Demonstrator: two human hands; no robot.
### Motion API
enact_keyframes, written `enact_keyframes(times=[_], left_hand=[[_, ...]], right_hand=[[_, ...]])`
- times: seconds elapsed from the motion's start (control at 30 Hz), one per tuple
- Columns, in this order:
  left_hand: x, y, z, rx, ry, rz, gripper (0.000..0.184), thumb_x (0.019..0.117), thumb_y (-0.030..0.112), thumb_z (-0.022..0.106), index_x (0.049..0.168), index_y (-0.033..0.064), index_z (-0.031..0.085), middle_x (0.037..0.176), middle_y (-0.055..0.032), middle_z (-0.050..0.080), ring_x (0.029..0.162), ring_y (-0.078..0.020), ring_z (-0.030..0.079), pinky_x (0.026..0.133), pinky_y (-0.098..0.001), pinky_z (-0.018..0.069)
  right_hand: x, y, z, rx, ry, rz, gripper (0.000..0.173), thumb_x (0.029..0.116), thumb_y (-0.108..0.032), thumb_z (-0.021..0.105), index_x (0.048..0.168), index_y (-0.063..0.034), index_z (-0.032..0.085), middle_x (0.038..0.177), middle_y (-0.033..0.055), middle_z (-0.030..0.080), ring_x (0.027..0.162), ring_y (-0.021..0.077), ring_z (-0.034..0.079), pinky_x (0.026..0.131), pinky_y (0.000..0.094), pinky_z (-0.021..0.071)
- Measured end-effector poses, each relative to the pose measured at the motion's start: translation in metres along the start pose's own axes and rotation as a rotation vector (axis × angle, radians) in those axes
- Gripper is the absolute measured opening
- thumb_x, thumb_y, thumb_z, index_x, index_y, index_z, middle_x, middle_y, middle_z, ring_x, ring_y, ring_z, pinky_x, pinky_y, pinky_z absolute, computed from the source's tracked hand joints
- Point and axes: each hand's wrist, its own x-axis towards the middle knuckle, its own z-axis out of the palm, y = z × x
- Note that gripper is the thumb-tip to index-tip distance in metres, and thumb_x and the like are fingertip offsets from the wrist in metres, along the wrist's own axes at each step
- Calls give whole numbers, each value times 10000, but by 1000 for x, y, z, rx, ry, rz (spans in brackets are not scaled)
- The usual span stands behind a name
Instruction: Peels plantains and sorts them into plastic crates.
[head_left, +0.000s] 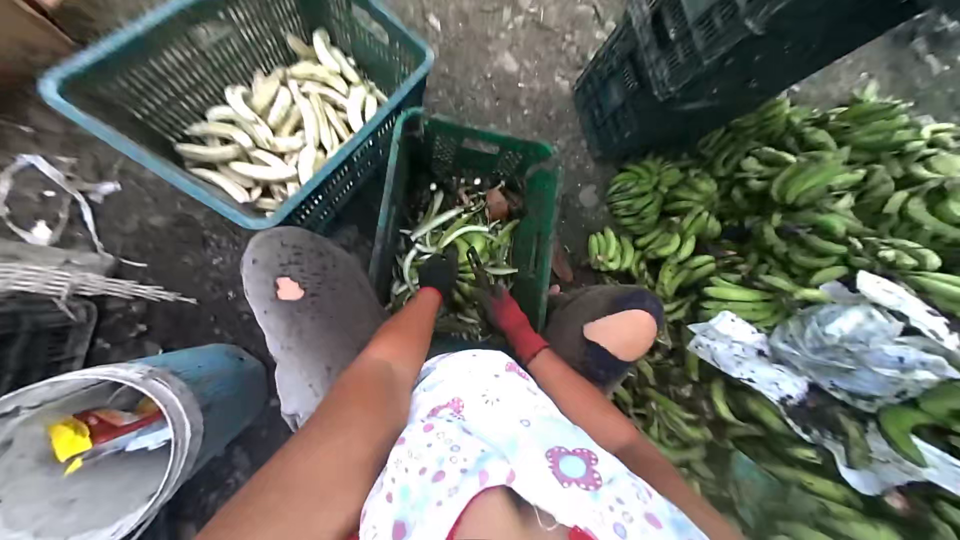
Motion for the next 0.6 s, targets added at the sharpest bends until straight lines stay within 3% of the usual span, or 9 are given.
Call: enact_keyframes(times=[0.2, 0.3, 0.47, 0.6], left_hand=[[5, 6, -4, -89, 0, -61, 678, 1069, 560, 274, 1245, 39, 669, 1243, -243, 667, 1203, -413, 624, 989, -651, 476], [5, 5, -3, -91, -10, -64, 684, 1070, 567, 262, 1277, 44, 651, 1270, -238, 655, 1223, -403, 615, 1010, -646, 468], [6, 6, -3, -81, -24, -83, 704, 1060, 592, 257, 1276, 47, 648, 1270, -232, 655, 1217, -397, 619, 993, -640, 481], [7, 4, -1, -113, -20, -45, 660, 1064, 568, 275, 1255, 76, 672, 1240, -208, 676, 1196, -380, 632, 985, -633, 482]], right_hand=[[3, -5, -1, 45, 4, 46, 548, 1050, -529, 498, 1405, -113, 532, 961, 128, 690, 739, 229, 686, 690, 435, 609], [5, -6, -1, 41, 5, 33, 534, 1055, -514, 493, 1403, -111, 531, 945, 127, 686, 719, 231, 680, 676, 431, 606], [10, -5, 1, -35, 26, 42, 548, 1049, -539, 491, 1395, -115, 526, 961, 131, 685, 745, 238, 686, 689, 442, 605], [11, -3, 1, -112, 42, 44, 547, 1055, -522, 483, 1416, -112, 519, 1049, 164, 696, 860, 278, 704, 778, 487, 598]])
